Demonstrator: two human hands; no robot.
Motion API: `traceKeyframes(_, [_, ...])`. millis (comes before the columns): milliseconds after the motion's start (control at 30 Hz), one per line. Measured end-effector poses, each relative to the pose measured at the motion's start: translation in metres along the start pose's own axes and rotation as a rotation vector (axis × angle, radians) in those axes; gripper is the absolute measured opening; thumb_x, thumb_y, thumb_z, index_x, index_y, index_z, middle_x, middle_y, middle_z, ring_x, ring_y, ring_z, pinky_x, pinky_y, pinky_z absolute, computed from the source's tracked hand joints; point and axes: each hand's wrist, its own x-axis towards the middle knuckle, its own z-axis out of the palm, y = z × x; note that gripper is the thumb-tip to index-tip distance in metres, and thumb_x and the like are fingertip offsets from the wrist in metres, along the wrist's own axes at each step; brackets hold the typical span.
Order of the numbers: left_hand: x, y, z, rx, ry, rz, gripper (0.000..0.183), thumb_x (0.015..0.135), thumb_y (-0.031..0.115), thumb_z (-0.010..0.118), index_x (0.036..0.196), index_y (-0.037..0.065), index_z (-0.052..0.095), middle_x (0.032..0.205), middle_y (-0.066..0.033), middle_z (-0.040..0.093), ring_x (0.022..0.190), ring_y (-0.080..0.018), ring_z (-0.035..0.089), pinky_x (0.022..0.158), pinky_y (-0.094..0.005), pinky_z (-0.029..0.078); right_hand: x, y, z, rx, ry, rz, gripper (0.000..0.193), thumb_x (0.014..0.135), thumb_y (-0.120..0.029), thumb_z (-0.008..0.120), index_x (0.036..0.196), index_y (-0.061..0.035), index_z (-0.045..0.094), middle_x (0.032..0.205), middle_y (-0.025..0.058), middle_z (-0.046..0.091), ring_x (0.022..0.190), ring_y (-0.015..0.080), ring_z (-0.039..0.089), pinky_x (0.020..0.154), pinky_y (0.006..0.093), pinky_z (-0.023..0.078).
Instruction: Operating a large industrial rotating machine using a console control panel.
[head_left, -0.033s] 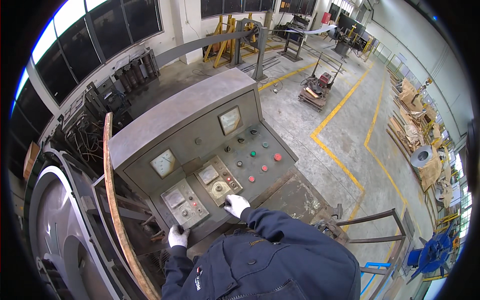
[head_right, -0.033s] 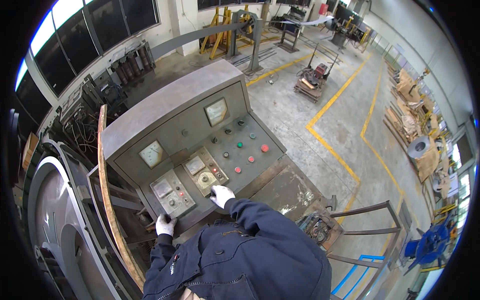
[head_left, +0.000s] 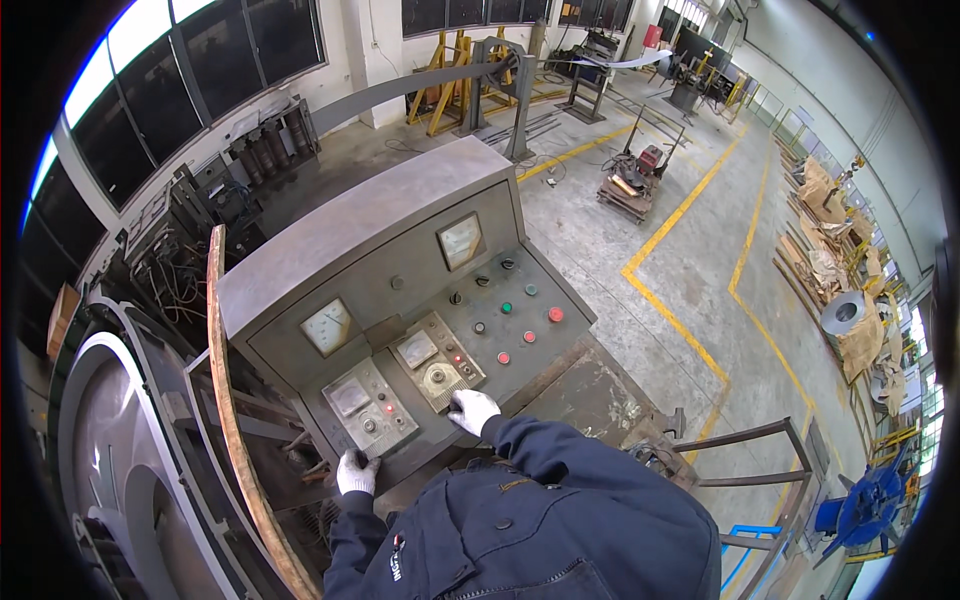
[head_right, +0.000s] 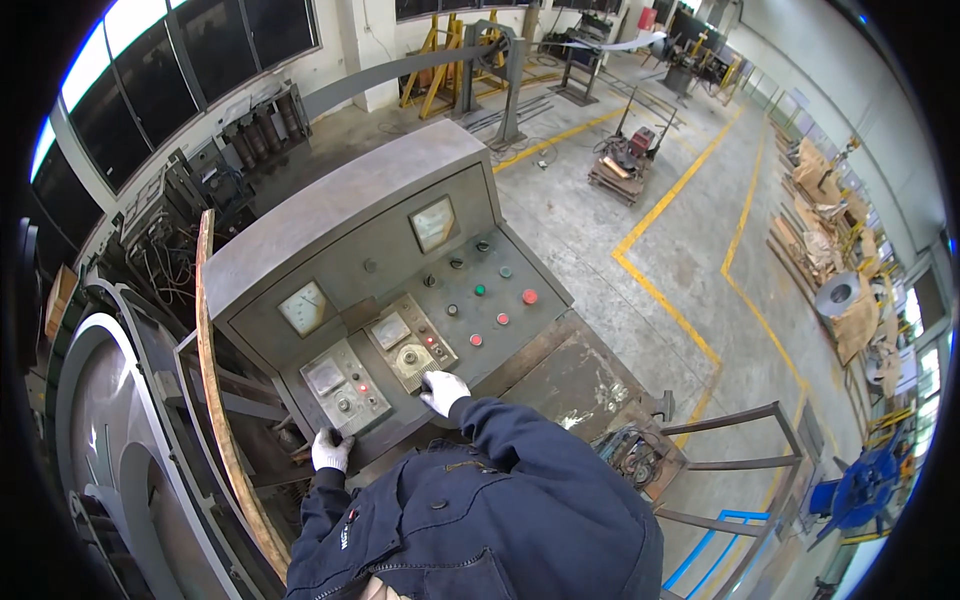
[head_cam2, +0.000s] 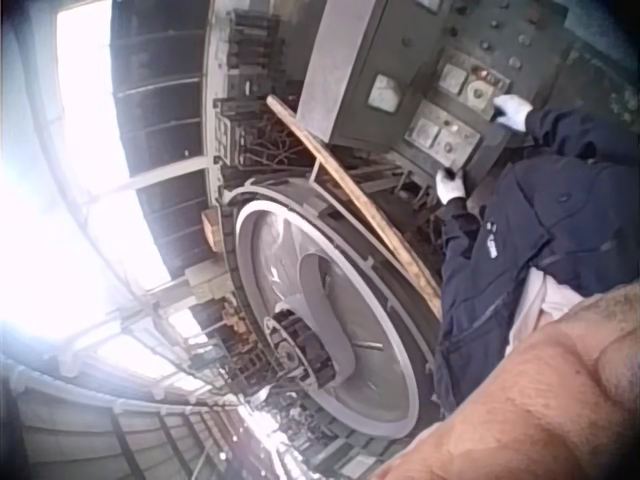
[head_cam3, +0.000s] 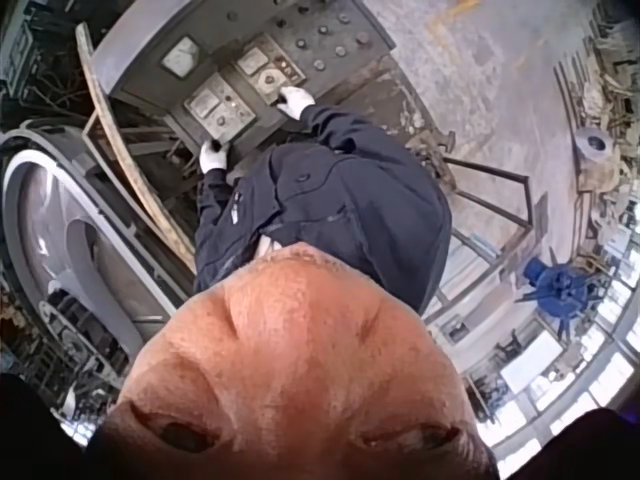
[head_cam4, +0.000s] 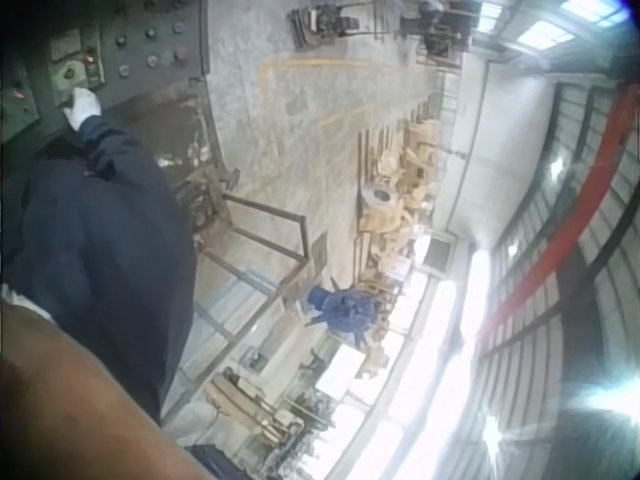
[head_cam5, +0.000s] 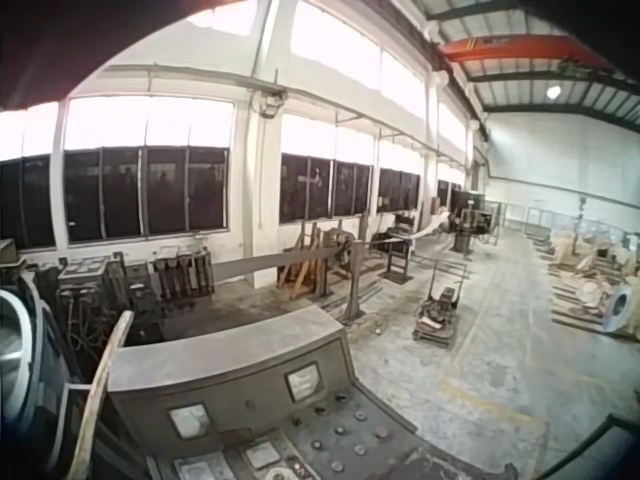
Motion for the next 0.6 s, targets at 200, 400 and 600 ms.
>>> traceKeyframes(200, [-0.001,-0.001,0.001,0.005,0.018,0.010,0.042,0.076,0.022,0.092,0.102,0.002,0.068,0.092,-0.0156,0.070,0.086,-0.0331,0.070,0.080,-0.0426,0.056,0.000,0.000,0.000,-0.002,-0.003,-0.005,0.026,0.089,-0.029,0.078,0.102,-0.0070,0.071,0.100,0.0168,0.074,0.098,0.0384,0.072,0.087,0.0498,0.057])
traceKeyframes(400, [-0.005,0.021,-0.008,0.096,0.013,0.019,0.042,0.076,0.024,0.092,0.102,0.002,0.068,0.092,-0.0156,0.071,0.086,-0.0331,0.070,0.081,-0.0429,0.056,0.001,0.005,0.001,-0.007,-0.006,-0.006,0.027,0.089,-0.028,0.078,0.103,-0.0065,0.071,0.100,0.0169,0.074,0.099,0.0384,0.072,0.087,0.0494,0.057])
traceKeyframes(600, [-0.004,0.011,-0.007,0.082,0.012,-0.006,0.041,0.075,0.029,0.090,0.095,0.003,0.066,0.091,-0.0182,0.069,0.089,-0.0392,0.068,0.082,-0.0469,0.056,0.007,0.000,0.001,-0.019,-0.035,-0.010,0.034,0.088,-0.033,0.079,0.107,-0.0066,0.070,0.107,0.0185,0.074,0.104,0.0404,0.071,0.091,0.0509,0.056])
